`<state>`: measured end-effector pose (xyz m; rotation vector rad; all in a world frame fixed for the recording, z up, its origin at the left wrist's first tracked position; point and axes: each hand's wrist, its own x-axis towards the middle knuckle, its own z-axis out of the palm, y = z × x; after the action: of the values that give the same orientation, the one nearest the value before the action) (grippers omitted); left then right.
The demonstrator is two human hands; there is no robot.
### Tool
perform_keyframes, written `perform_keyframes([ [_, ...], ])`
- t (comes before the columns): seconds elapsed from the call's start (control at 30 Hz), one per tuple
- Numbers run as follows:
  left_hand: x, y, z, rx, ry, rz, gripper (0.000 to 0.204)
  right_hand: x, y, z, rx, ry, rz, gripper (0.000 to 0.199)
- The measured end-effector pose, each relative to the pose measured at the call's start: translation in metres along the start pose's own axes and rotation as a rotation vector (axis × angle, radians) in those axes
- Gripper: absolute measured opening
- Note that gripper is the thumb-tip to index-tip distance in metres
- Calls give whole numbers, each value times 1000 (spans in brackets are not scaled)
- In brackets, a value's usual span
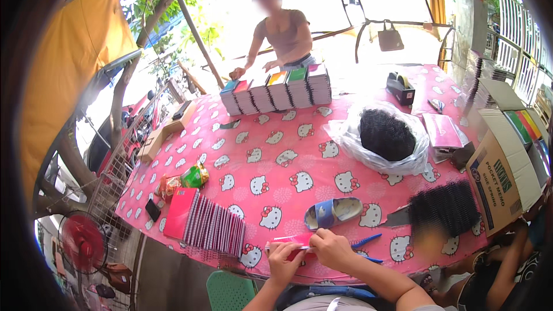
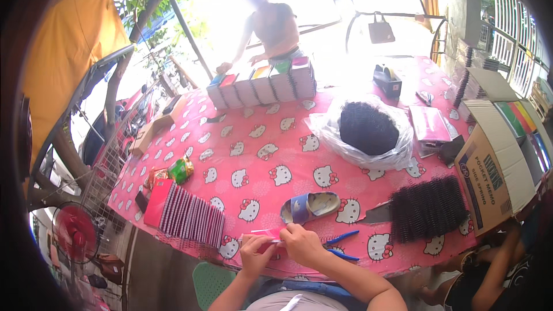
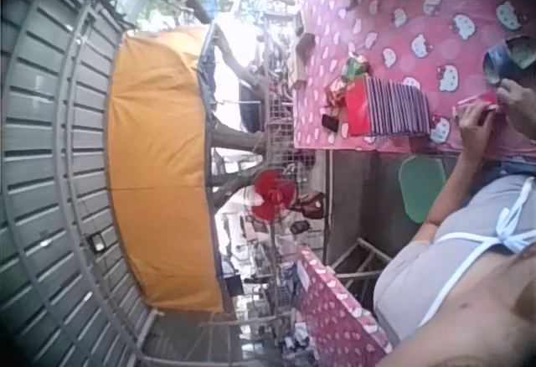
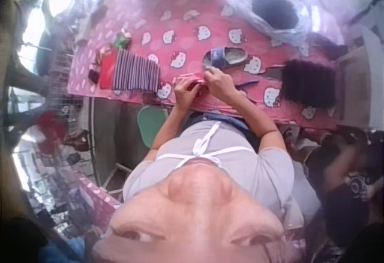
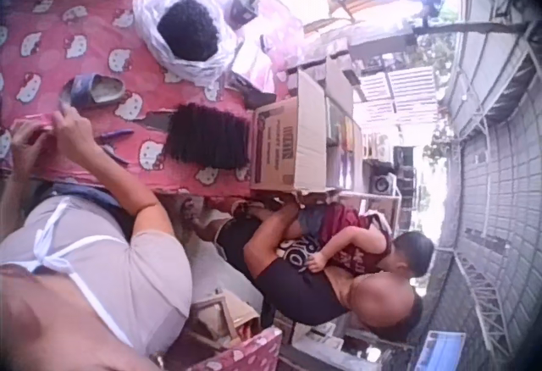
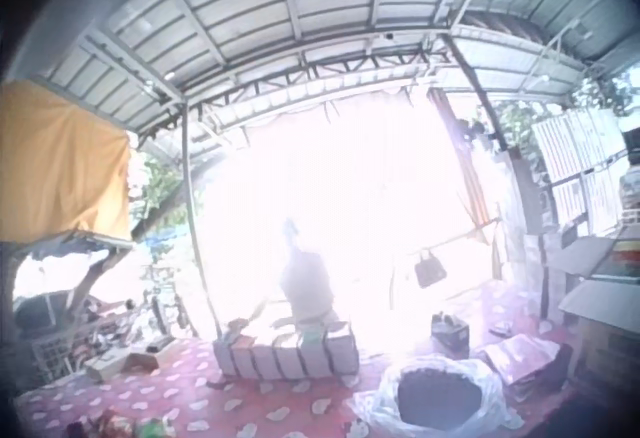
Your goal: The person tapes the spines of pink notebooks, stacks them, and then places items into a plastic container under a table.
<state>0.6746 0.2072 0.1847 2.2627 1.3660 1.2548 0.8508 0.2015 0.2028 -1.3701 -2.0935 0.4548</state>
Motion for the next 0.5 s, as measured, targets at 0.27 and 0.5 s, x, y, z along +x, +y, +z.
perform_keyframes([
  [0.27,-4,-3,5,-20,-34,-34,23,-3,3,10,30,97,-42,19],
  [0.5,-4,0,8,-30,-7,-61,22,-1,4,18,-7,192,-85,12],
])
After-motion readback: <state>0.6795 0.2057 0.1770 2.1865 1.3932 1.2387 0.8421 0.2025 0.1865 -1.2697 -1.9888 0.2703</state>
